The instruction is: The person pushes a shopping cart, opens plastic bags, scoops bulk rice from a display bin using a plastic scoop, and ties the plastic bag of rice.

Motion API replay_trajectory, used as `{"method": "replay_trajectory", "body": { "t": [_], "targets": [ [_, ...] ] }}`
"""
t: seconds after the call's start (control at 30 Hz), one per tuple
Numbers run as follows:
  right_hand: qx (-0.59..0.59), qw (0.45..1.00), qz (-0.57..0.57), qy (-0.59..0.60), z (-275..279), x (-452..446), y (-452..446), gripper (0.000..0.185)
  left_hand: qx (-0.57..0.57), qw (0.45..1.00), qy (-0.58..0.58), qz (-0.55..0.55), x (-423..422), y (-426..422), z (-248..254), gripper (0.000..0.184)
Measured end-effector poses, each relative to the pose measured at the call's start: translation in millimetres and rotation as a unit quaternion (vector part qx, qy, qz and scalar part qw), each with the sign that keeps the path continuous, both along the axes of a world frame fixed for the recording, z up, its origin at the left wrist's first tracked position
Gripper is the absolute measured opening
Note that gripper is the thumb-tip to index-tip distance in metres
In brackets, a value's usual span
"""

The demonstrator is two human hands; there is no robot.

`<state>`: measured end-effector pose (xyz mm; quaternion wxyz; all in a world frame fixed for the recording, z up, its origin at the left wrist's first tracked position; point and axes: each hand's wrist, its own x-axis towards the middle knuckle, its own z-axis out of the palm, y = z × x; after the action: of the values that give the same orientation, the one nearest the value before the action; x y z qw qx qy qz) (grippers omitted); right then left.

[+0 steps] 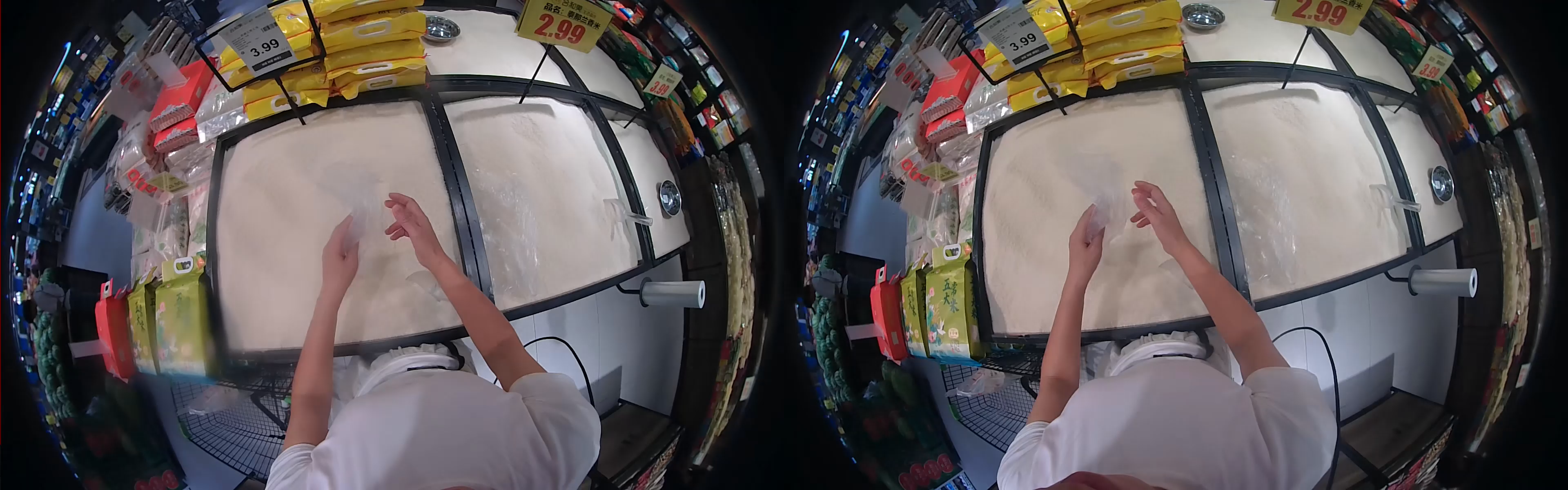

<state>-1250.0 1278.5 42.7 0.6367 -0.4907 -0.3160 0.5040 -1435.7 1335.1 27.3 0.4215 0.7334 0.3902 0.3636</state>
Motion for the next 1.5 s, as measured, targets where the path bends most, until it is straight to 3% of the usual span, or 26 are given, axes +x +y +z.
{"method": "replay_trajectory", "body": {
  "t": [0.07,0.13,0.23,0.37,0.43,0.6,0.7,0.73,0.8,0.87,0.93,1.0,1.03,1.17,1.23,1.33,1.4,1.5],
  "targets": [
    [0.000,0.999,0.047,0.013,-5,5,7,0.057,0.019,0.997,0.043,-0.064,-2,-9,10,0.050],
    [0.008,0.999,0.041,0.003,-1,-10,6,0.038,0.077,0.992,0.058,-0.077,-2,-10,11,0.047],
    [0.028,1.000,-0.004,0.011,-20,-36,4,0.027,0.208,0.972,0.102,-0.043,-5,-13,18,0.045],
    [0.044,0.999,-0.026,0.011,-30,-64,3,0.026,-0.010,0.997,0.075,-0.003,-26,-15,17,0.035],
    [0.027,0.999,-0.029,0.037,-28,-69,2,0.023,-0.037,0.999,0.017,0.014,-42,-2,3,0.029],
    [0.007,0.993,-0.076,0.091,-41,-74,8,0.016,0.016,0.998,0.052,0.042,-85,27,-9,0.032],
    [-0.013,0.993,-0.085,0.081,-45,-71,6,0.015,0.019,0.993,0.009,0.117,-116,41,-13,0.033],
    [-0.013,0.995,-0.077,0.069,-45,-69,4,0.015,0.094,0.981,0.069,0.158,-140,57,-33,0.033],
    [-0.015,0.997,-0.066,0.046,-44,-66,-4,0.015,0.109,0.970,0.095,0.194,-173,66,-33,0.028],
    [-0.052,0.995,-0.059,-0.064,-36,-62,-17,0.016,0.210,0.939,0.140,0.234,-206,77,-39,0.030],
    [-0.064,0.979,-0.069,-0.184,-30,-57,-35,0.017,0.231,0.911,0.208,0.272,-242,90,-57,0.032],
    [-0.047,0.943,-0.099,-0.315,-26,-45,-59,0.018,0.250,0.887,0.251,0.295,-274,102,-79,0.035],
    [-0.048,0.937,-0.105,-0.328,-25,-38,-70,0.019,0.261,0.842,0.364,0.300,-277,98,-79,0.038],
    [-0.100,0.920,-0.157,-0.346,-21,-9,-112,0.021,0.039,0.776,0.562,0.284,-283,94,-142,0.082],
    [-0.152,0.920,-0.171,-0.317,-1,2,-138,0.022,-0.002,0.771,0.583,0.256,-282,91,-157,0.089],
    [-0.087,0.888,-0.282,-0.354,-5,15,-162,0.022,-0.040,0.757,0.596,0.264,-283,82,-174,0.091],
    [-0.058,0.876,-0.314,-0.361,-11,38,-175,0.027,-0.029,0.758,0.582,0.294,-282,87,-170,0.098],
    [-0.118,0.850,-0.354,-0.372,-35,86,-203,0.035,0.012,0.727,0.604,0.326,-283,93,-172,0.104]
  ]
}}
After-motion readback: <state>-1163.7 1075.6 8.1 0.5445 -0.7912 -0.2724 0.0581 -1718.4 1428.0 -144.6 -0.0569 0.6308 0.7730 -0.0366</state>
